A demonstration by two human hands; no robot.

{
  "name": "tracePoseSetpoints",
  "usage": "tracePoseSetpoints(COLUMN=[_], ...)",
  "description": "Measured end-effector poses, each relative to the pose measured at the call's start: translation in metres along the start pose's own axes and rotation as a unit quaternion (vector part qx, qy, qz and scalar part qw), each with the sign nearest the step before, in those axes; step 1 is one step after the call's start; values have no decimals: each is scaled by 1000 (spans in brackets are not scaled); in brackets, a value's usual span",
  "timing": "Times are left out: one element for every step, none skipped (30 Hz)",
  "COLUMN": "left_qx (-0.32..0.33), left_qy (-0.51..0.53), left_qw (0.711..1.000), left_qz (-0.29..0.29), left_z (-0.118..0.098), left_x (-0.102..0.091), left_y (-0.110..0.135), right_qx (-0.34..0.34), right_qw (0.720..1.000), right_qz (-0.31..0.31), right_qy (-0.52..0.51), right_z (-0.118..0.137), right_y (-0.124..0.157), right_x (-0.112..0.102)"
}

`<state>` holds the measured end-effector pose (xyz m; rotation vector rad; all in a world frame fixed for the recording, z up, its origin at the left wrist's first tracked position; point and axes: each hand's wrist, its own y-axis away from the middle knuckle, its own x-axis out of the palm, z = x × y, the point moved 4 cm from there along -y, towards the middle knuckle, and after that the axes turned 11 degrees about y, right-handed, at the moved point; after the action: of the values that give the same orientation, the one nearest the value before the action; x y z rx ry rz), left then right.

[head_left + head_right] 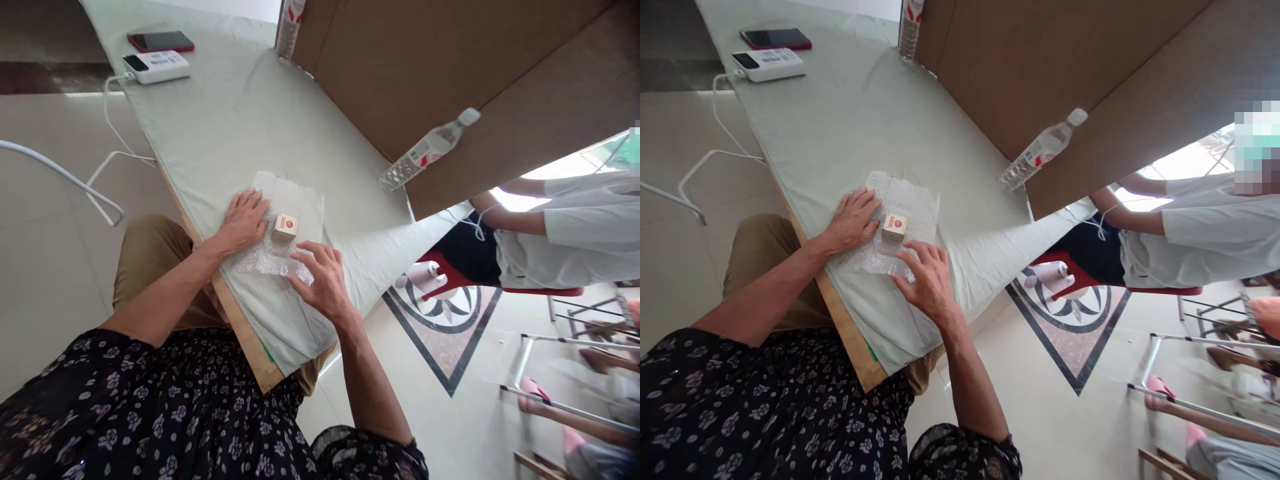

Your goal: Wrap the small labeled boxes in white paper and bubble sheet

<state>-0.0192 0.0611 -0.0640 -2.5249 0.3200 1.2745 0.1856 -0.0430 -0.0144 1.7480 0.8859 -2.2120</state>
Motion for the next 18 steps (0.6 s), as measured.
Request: tracePoseSetpoints(left_qx=[-1,-2,-4,-9,-14,-17,-14,-5,24,61,98,124,142,149,147,138,124,108], left_qy=[9,18,28,40,54,70,87,103,117,126,129,126,120,112,106,106,113,127], left_qw=[1000,1000,999,999,998,997,995,993,991,988,985,983,982,982,983,984,985,985], left_qz=[-4,-8,-14,-21,-30,-40,-49,-57,-62,-58,-52,-41,-32,-26,-21,-22,-26,-33], left_z=[2,4,5,6,7,7,5,2,-4,-11,-19,-25,-31,-36,-39,-41,-42,-43], left_x=[1,2,2,1,-1,-4,-9,-15,-22,-29,-35,-39,-42,-44,-44,-44,-42,-41], left_y=[-1,-2,-4,-4,-4,-2,1,7,14,22,31,38,45,49,50,50,48,44], right_qx=[-13,-22,-29,-32,-32,-29,-23,-15,-3,11,27,43,58,72,82,89,92,92], right_qw=[999,998,996,994,993,992,992,991,992,992,992,992,992,991,991,991,991,991], right_qz=[6,10,12,7,-6,-23,-42,-59,-73,-84,-91,-96,-100,-103,-104,-102,-100,-96], right_qy=[30,58,83,101,114,120,121,115,105,92,77,63,49,36,25,15,7,-1], right_z=[7,12,17,19,21,22,21,20,18,15,11,7,3,-1,-5,-8,-10,-13], right_y=[8,15,20,23,24,23,21,18,15,11,7,4,0,-3,-5,-7,-8,-10], right_x=[1,3,6,10,13,15,16,15,14,12,10,8,6,6,6,6,7,8])
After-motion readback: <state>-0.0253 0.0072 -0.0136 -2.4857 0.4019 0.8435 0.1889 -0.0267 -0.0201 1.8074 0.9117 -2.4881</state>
